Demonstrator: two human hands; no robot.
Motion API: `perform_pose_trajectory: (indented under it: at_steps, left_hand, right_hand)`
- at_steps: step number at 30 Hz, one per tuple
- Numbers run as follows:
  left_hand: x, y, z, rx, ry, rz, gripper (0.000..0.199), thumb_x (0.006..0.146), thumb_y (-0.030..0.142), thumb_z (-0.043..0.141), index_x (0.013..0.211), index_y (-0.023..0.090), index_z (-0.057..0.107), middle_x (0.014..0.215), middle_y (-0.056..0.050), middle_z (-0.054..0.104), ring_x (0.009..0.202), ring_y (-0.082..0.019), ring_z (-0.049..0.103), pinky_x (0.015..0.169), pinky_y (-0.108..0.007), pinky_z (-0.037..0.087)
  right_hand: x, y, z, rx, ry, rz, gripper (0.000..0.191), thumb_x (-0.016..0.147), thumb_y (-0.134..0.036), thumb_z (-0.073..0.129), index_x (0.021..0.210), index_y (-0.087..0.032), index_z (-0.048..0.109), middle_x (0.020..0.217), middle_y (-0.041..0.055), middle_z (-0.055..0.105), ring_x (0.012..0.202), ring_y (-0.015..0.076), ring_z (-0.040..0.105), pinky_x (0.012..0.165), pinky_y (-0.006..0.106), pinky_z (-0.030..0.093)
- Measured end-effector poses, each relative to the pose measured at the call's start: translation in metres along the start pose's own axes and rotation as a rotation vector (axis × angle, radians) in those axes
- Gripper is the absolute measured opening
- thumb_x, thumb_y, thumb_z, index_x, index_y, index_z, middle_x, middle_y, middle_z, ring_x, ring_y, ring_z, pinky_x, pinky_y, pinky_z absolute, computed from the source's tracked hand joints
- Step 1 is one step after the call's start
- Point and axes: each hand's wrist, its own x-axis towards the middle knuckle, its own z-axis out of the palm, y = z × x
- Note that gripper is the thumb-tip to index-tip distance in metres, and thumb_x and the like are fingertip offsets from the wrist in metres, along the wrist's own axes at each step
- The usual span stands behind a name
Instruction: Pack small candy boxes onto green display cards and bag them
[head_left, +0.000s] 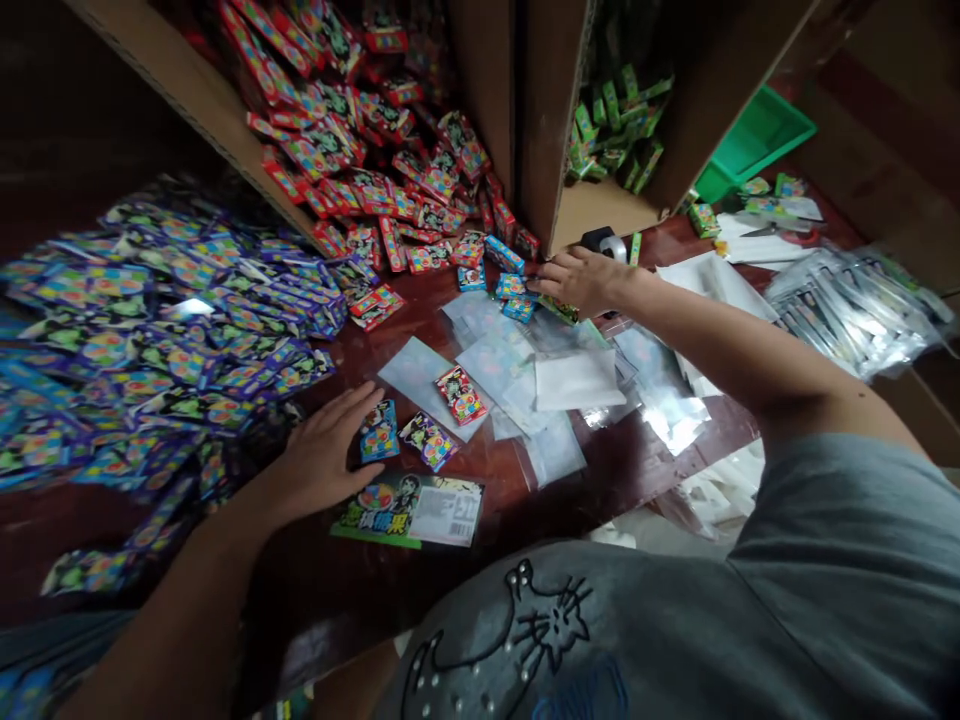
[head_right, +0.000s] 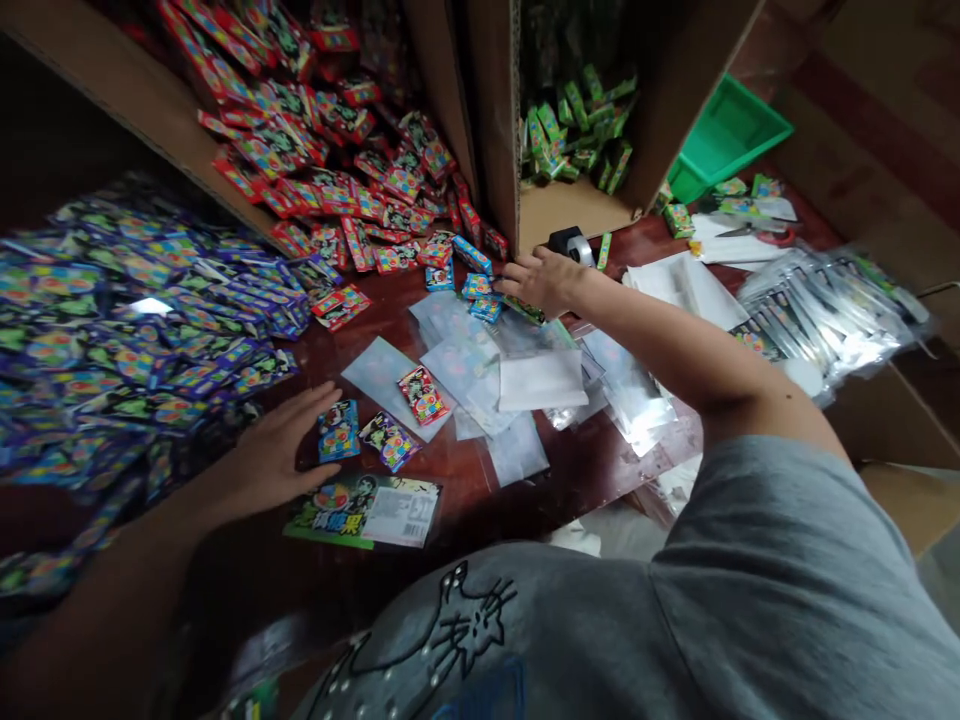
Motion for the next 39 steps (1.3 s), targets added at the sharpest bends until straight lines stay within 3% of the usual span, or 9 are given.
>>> perform_pose_trajectory:
  at_steps: [7,10,14,19,23,26,29,35,39]
  left_hand:
    - [0.005,0.009,0.014,-0.018,0.004,-0.055,0.081,0.089,0.052,0.060,0.162,0.017,0.051,0.173,-0.019,0.047,0.159,-0.042,0.045,0.131,-0.062,0.036]
    - [-0.004,0.021,0.009,-0.020,0.107,-0.095,0.083,0.093,0.060,0.060,0.163,0.017,0.049,0.176,-0.020,0.041,0.162,-0.045,0.039,0.131,-0.066,0.031]
    - [0.012,0.068,-0.002,-0.083,0.306,-0.031,0.108,0.085,0.068,0.077,0.171,0.020,0.033,0.180,-0.019,0.033,0.166,-0.041,0.032,0.135,-0.058,0.026]
    - [0.060,0.126,0.008,-0.045,0.219,-0.005,0.129,0.075,0.057,0.091,0.173,0.010,0.023,0.168,-0.029,0.047,0.159,-0.047,0.040,0.131,-0.063,0.028]
    - [0.050,0.109,0.009,-0.047,0.149,-0.021,0.139,0.071,0.056,0.093,0.175,0.009,0.014,0.168,-0.029,0.047,0.159,-0.047,0.040,0.133,-0.063,0.024]
    - [0.011,0.072,-0.004,-0.020,0.097,-0.064,0.156,0.058,0.064,0.097,0.177,0.016,0.009,0.182,-0.024,0.025,0.168,-0.049,0.023,0.137,-0.064,0.013]
    - [-0.035,0.054,-0.016,0.048,0.019,-0.091,0.151,0.056,0.066,0.096,0.178,0.022,0.017,0.184,-0.018,0.024,0.168,-0.051,0.020,0.137,-0.069,0.008]
    - [-0.096,0.109,0.004,0.131,-0.084,0.167,0.097,0.077,0.026,0.086,0.166,0.032,0.049,0.178,-0.010,0.041,0.163,-0.041,0.039,0.137,-0.064,0.020]
    - [-0.111,0.136,0.033,0.154,-0.092,0.065,0.077,0.092,0.014,0.059,0.167,0.027,0.049,0.177,-0.009,0.044,0.149,-0.036,0.056,0.116,-0.055,0.049]
  right_hand:
    - [-0.015,0.005,-0.020,0.115,0.146,0.170,0.051,0.096,-0.043,0.058,0.132,-0.007,0.065,0.132,0.0238,0.071,0.126,0.0409,0.066,0.111,0.061,0.046]
    - [-0.019,-0.015,-0.035,0.357,0.319,0.302,0.054,0.105,-0.047,0.047,0.140,-0.008,0.058,0.127,0.0208,0.073,0.117,0.0365,0.070,0.104,0.056,0.051]
    - [-0.008,-0.102,-0.061,0.677,0.447,0.424,0.063,0.106,-0.053,0.045,0.154,-0.011,0.043,0.125,0.0151,0.075,0.109,0.0319,0.073,0.096,0.049,0.056]
    - [0.008,-0.211,-0.080,0.614,0.017,0.698,0.061,0.109,-0.057,0.049,0.147,-0.009,0.047,0.108,0.0213,0.081,0.098,0.0352,0.080,0.083,0.040,0.055]
    - [-0.010,-0.213,-0.090,0.499,-0.218,0.518,0.071,0.105,-0.072,0.052,0.137,-0.010,0.060,0.104,0.0244,0.082,0.103,0.0381,0.080,0.087,0.042,0.055]
    - [-0.015,-0.187,-0.092,0.474,-0.035,0.212,0.080,0.099,-0.069,0.068,0.154,-0.012,0.052,0.139,0.0263,0.073,0.128,0.0404,0.072,0.104,0.049,0.054]
    - [0.018,-0.181,-0.078,0.538,0.176,-0.168,0.118,0.086,-0.071,0.083,0.173,-0.016,0.025,0.177,0.0269,0.037,0.163,0.0418,0.041,0.129,0.058,0.036]
    - [0.115,-0.230,-0.054,0.589,0.067,-0.341,0.153,0.065,-0.066,0.098,0.177,-0.013,0.007,0.184,0.0280,0.014,0.171,0.0461,0.020,0.138,0.062,0.017]
    - [0.119,-0.238,-0.055,0.602,0.036,-0.358,0.154,0.068,-0.070,0.094,0.175,-0.003,0.007,0.181,0.0333,0.018,0.169,0.0464,0.023,0.139,0.059,0.017]
